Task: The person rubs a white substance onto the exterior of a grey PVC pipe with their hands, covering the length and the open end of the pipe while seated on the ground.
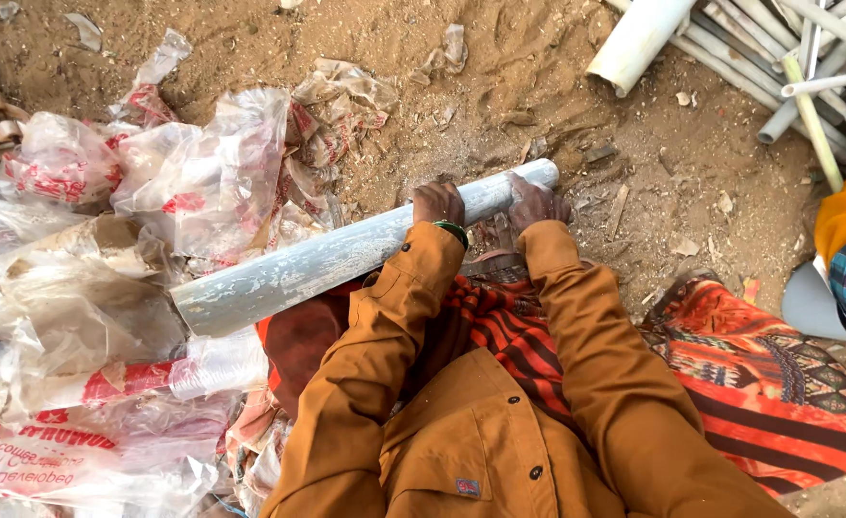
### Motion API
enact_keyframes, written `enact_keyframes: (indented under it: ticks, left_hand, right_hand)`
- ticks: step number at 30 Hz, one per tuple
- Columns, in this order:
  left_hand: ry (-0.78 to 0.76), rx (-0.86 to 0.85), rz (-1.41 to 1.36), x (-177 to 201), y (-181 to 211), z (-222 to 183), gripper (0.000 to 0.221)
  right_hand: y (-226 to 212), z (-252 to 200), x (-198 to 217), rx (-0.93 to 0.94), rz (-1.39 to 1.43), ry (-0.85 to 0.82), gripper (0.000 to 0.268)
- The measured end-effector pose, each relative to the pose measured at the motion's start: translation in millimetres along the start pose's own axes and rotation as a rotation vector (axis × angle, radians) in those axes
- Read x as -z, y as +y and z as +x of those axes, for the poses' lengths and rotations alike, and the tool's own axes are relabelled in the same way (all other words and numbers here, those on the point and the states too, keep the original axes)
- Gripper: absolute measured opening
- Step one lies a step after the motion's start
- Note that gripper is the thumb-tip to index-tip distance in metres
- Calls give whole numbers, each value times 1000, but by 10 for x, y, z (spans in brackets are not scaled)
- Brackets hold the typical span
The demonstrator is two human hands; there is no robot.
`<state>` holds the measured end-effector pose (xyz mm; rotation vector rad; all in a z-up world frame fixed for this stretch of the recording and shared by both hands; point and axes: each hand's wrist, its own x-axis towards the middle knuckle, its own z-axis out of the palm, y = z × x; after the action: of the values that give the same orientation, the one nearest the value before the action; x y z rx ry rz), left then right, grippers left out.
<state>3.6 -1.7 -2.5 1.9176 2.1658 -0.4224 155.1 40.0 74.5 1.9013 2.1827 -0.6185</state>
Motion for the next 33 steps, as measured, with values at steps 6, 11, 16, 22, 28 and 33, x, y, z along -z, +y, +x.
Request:
enact_keyframes:
  ticks: [6, 11, 16, 22, 28, 33]
  left_hand:
    - [1, 8, -54, -76, 8, 68, 26]
    - [-143, -25, -118, 90, 3, 2, 71]
    - [-142, -41, -94, 240, -34, 19, 55]
    - [-103, -42, -52, 262, -57, 19, 36]
    - [-64, -36, -24, 63, -10, 64, 30]
    - [-31, -15, -65, -39, 28, 113, 30]
  right_hand:
    - [-274, -338, -99, 142, 69, 145, 52]
    - [-405, -515, -79, 108, 15, 227, 41]
    - [-240, -419, -75, 105, 54, 164, 46]
    - [-98, -386, -42, -128, -8, 13, 47]
    - [-32, -402, -197, 86, -7, 64, 50]
    - [25, -267, -206, -8, -81, 165, 50]
